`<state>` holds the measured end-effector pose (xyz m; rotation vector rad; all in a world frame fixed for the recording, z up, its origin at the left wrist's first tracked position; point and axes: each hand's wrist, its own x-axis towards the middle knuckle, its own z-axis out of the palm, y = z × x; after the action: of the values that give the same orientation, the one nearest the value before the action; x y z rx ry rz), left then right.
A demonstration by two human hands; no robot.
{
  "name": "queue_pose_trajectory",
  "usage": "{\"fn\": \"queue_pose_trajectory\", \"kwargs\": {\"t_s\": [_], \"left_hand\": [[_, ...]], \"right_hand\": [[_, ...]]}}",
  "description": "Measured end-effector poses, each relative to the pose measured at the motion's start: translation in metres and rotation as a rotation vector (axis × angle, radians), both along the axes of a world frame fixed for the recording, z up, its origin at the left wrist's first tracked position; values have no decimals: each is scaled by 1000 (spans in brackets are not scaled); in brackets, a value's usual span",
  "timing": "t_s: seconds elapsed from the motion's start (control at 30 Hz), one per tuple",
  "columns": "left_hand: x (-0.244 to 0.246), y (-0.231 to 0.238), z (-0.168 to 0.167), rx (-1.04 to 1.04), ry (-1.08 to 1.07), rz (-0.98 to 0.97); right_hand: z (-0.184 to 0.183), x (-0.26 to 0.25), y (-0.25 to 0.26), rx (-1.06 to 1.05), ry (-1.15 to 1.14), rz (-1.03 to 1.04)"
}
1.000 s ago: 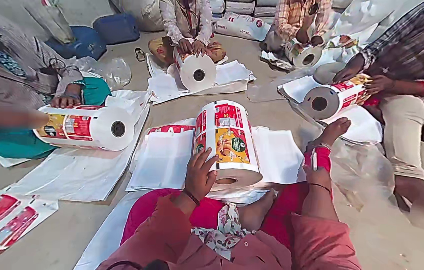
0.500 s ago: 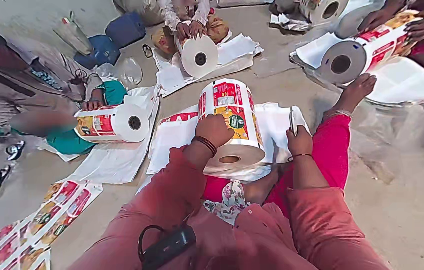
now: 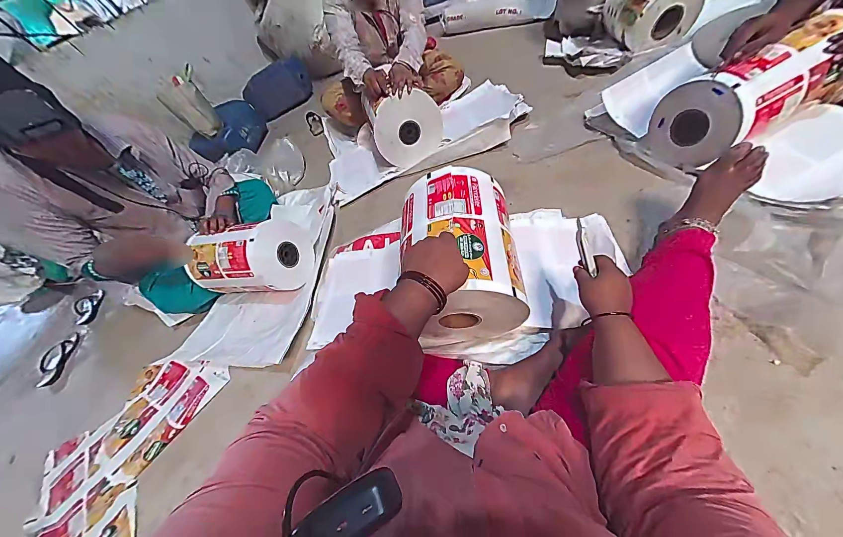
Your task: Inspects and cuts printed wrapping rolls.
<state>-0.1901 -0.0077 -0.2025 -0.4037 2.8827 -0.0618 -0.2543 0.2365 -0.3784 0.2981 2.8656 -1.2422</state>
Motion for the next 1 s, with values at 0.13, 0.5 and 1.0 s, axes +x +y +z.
{"fn": "queue_pose_trajectory", "kwargs": {"t_s": [0.13,0.5,1.0], "left_hand": [[0,8,-2,-61,-24,-4],[16,-6,1,-25,-33,-95],[7,-54,6,124,48,-86]], "right_hand": [[1,5,3,-12,4,1],[-1,13,8,-59,3,6],[-6,11,8,-76,-9,6]]}}
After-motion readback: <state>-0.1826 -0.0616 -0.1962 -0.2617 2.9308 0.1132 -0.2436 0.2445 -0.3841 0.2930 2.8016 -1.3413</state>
